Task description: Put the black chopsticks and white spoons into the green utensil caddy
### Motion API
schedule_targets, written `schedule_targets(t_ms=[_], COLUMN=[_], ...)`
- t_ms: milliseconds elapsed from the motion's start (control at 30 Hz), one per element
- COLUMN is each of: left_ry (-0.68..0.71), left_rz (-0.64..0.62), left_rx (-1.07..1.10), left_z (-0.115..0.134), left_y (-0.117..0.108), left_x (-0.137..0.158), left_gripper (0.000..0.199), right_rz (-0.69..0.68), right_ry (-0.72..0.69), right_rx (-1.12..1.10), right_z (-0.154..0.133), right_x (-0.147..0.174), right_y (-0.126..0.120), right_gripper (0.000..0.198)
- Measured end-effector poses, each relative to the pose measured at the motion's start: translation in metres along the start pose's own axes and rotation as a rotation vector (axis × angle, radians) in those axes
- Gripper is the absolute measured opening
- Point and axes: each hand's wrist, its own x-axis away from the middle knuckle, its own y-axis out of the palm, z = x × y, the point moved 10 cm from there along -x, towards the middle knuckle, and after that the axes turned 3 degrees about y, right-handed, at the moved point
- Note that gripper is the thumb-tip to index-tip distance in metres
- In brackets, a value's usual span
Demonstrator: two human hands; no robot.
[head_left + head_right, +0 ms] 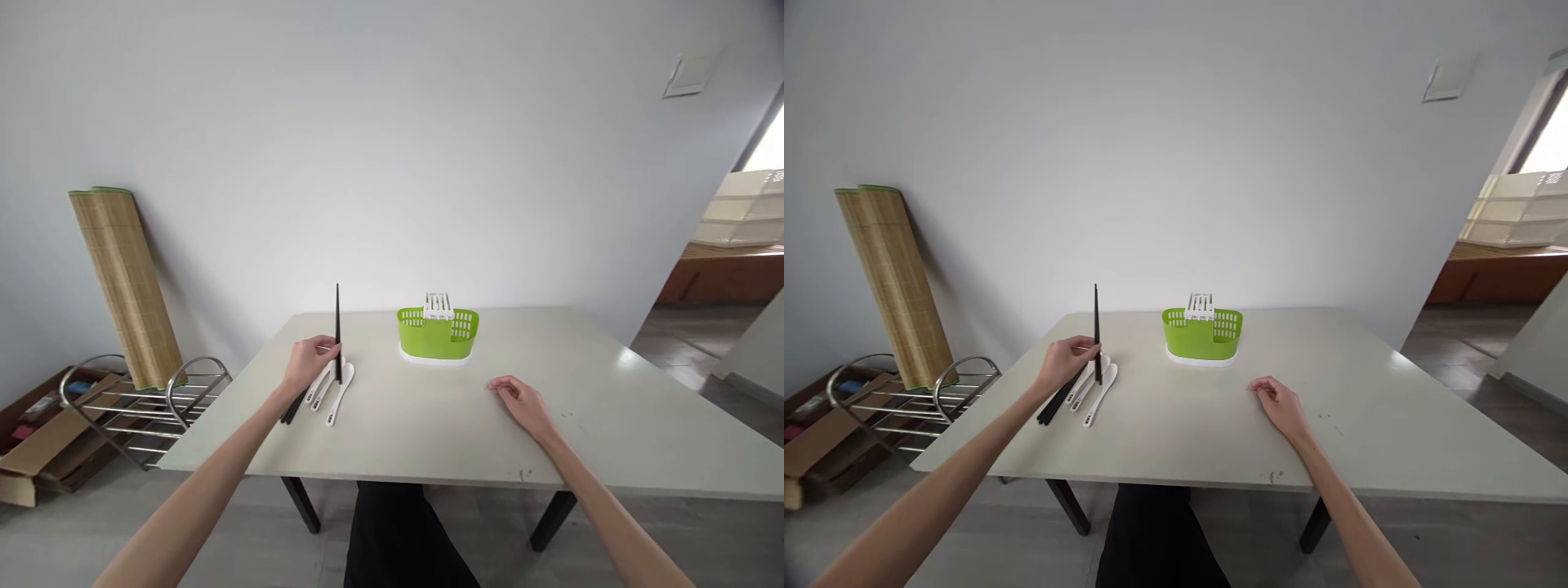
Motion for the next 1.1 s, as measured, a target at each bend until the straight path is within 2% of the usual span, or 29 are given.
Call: schedule_targets(t_ms=[67,133,233,333,600,1100], left_ry=[0.014,0.019,0.046,0.062,0.075,0.139], left_rz=[0.008,-0.033,-0.082,-0.087,-0.091,-0.151], left_rx=[0.258,0.411,0.553,0.632,0.62,0.575], left_z=[0.02,0.034,0.047,0.048,0.045,0.064], left_y=[0.018,0.04,0.067,0.082,0.091,0.094], left_x=[0.012,0.024,0.037,0.043,0.047,0.041], left_gripper=[0.033,0.036,0.042,0.046,0.043,0.039], right_rz=[0.006,0.009,0.002,-0.006,-0.001,0.0], right_ry=[-0.005,-0.011,-0.019,-0.019,-0.023,-0.025], right_rx=[-0.001,-0.003,-0.007,-0.011,-0.025,-0.007], right_z=[-0.001,-0.001,0.0,0.001,-0.003,0.0], right_x=[0.0,-0.001,-0.002,-0.003,-0.002,-0.003], right_y=[0.0,0.0,0.001,0.001,0.001,-0.001], right_gripper=[0.026,0.025,0.025,0.025,0.024,0.023])
